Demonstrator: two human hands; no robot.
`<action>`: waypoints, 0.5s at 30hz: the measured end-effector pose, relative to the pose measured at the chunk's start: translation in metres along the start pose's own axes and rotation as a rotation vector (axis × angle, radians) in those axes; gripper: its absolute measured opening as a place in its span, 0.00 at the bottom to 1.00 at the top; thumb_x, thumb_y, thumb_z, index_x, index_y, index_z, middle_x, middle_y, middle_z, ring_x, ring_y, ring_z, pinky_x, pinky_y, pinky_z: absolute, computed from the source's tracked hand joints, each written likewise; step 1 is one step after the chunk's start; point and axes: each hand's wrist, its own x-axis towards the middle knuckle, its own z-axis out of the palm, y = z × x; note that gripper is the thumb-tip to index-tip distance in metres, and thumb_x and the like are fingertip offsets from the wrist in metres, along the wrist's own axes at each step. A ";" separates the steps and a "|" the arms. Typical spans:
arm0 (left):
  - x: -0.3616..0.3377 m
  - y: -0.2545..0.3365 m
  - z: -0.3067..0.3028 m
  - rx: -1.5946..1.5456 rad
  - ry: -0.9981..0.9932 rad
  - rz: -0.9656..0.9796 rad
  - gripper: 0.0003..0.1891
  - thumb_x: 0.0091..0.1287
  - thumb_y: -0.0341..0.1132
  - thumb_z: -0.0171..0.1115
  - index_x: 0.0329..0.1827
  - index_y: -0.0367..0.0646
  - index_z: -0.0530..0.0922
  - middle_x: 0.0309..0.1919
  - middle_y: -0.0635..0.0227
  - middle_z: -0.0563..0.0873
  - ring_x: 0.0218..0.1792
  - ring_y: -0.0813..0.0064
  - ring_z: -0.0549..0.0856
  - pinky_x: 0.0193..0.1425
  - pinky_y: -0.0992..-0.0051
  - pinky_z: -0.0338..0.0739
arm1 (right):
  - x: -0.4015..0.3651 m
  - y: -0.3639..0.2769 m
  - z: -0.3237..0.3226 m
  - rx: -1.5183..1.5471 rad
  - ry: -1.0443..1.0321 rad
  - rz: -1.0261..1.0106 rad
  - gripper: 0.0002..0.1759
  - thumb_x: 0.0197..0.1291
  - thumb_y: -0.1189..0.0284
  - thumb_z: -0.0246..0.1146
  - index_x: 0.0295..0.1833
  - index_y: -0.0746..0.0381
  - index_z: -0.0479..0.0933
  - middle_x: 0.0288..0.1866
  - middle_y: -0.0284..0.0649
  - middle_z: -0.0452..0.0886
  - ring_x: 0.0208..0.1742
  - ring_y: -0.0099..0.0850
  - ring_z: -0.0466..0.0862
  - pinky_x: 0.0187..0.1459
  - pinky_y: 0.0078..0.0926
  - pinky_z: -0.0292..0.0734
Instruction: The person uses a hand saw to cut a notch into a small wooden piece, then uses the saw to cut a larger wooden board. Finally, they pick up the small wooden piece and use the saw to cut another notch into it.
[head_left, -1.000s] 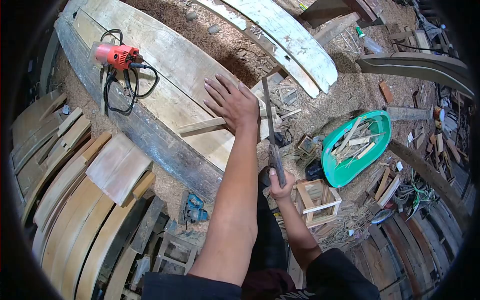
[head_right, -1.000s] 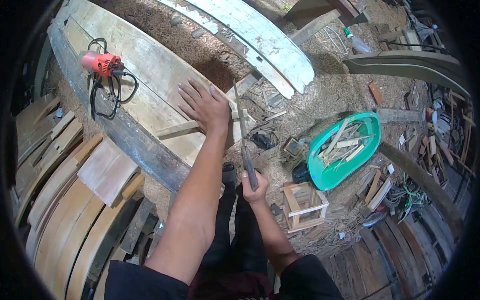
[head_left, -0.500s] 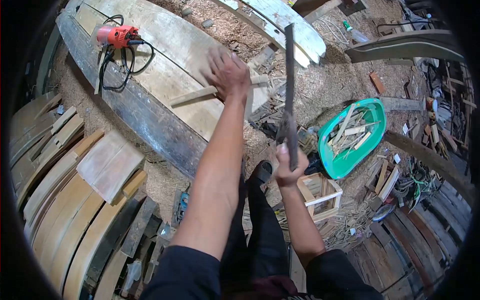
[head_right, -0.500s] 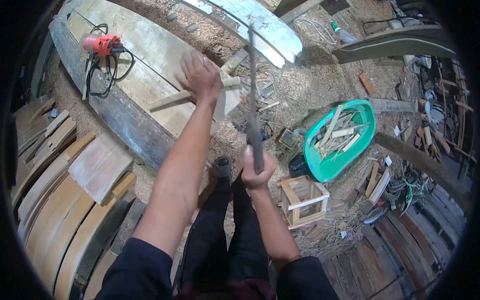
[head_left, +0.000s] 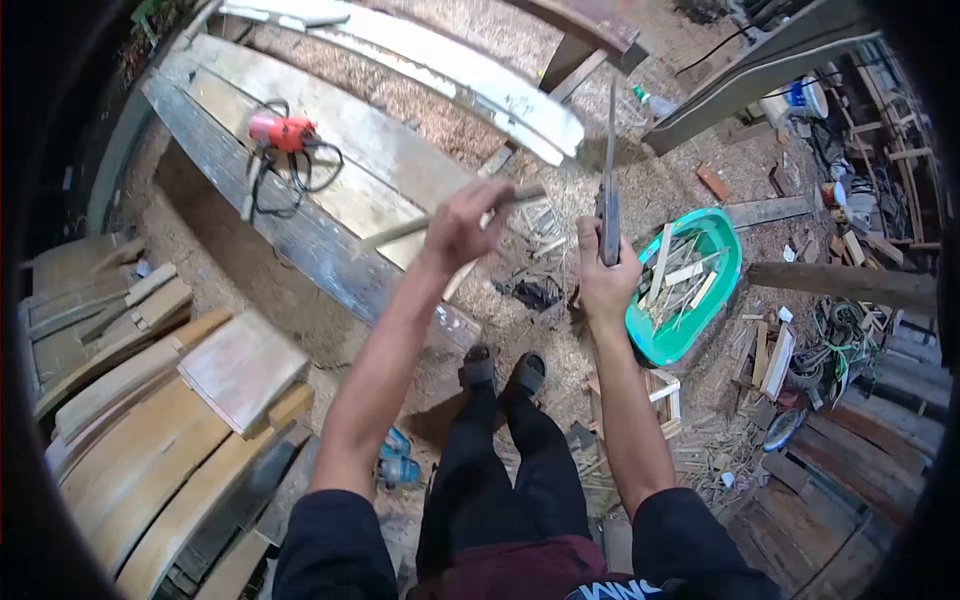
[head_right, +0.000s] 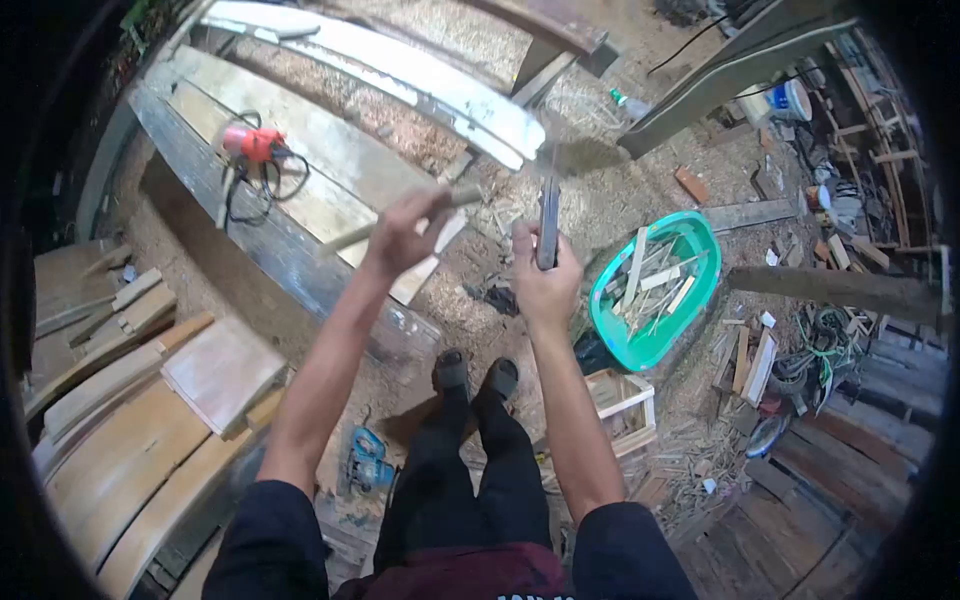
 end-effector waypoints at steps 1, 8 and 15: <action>0.009 0.035 -0.016 -0.008 0.018 0.012 0.09 0.63 0.25 0.66 0.45 0.39 0.82 0.39 0.58 0.88 0.37 0.62 0.89 0.39 0.65 0.84 | 0.001 -0.029 -0.004 0.031 -0.041 -0.027 0.16 0.65 0.60 0.71 0.37 0.63 0.83 0.25 0.26 0.75 0.26 0.15 0.70 0.27 0.19 0.63; 0.068 0.233 -0.143 0.132 -0.048 0.333 0.15 0.55 0.25 0.72 0.47 0.39 0.83 0.40 0.60 0.89 0.40 0.60 0.89 0.43 0.66 0.84 | -0.060 -0.230 -0.067 0.329 -0.338 0.045 0.18 0.68 0.61 0.68 0.30 0.64 0.81 0.20 0.26 0.72 0.18 0.14 0.66 0.21 0.18 0.54; 0.071 0.326 -0.188 0.180 0.050 0.453 0.14 0.57 0.26 0.71 0.47 0.39 0.83 0.40 0.59 0.89 0.39 0.59 0.89 0.42 0.65 0.83 | -0.108 -0.304 -0.106 0.476 -0.358 -0.049 0.17 0.69 0.62 0.66 0.32 0.63 0.78 0.20 0.27 0.72 0.19 0.16 0.68 0.21 0.20 0.58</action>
